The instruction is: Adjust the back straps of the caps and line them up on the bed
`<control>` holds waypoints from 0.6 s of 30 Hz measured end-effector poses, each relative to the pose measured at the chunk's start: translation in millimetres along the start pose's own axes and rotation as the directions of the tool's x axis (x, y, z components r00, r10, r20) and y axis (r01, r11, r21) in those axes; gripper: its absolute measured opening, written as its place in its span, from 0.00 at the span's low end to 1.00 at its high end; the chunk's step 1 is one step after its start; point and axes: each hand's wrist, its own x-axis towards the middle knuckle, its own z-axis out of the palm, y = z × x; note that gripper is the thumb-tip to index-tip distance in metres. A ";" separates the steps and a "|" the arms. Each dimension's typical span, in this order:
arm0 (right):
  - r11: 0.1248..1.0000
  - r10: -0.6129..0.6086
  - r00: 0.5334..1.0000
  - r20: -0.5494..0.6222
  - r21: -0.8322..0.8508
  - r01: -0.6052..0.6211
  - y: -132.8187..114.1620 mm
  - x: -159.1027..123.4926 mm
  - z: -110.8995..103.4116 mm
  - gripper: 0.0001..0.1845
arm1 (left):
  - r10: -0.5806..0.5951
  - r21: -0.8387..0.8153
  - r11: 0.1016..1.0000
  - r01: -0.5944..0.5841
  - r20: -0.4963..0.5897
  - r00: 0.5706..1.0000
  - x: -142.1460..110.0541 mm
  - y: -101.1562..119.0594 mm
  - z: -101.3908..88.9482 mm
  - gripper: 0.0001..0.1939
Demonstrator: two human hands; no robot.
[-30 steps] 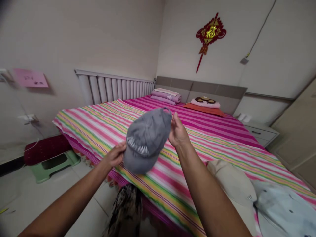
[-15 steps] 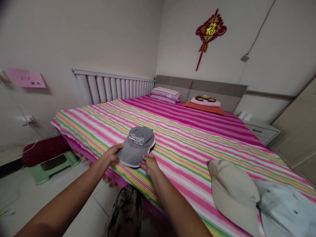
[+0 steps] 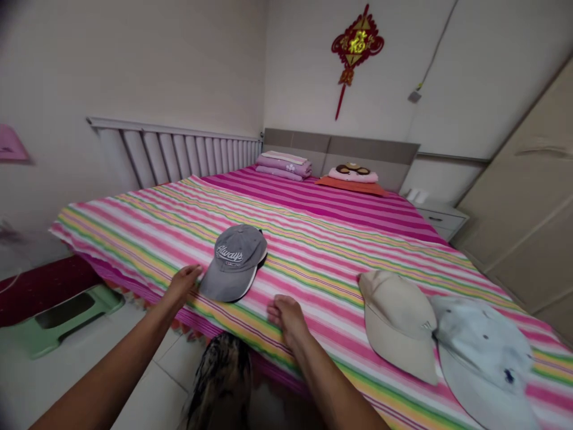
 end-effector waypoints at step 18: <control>0.815 -0.002 0.812 -0.584 0.469 0.340 -75.0 -87.7 -194.7 0.12 | 0.074 0.157 0.964 -0.217 0.620 0.781 -163.2 -92.8 69.7 0.10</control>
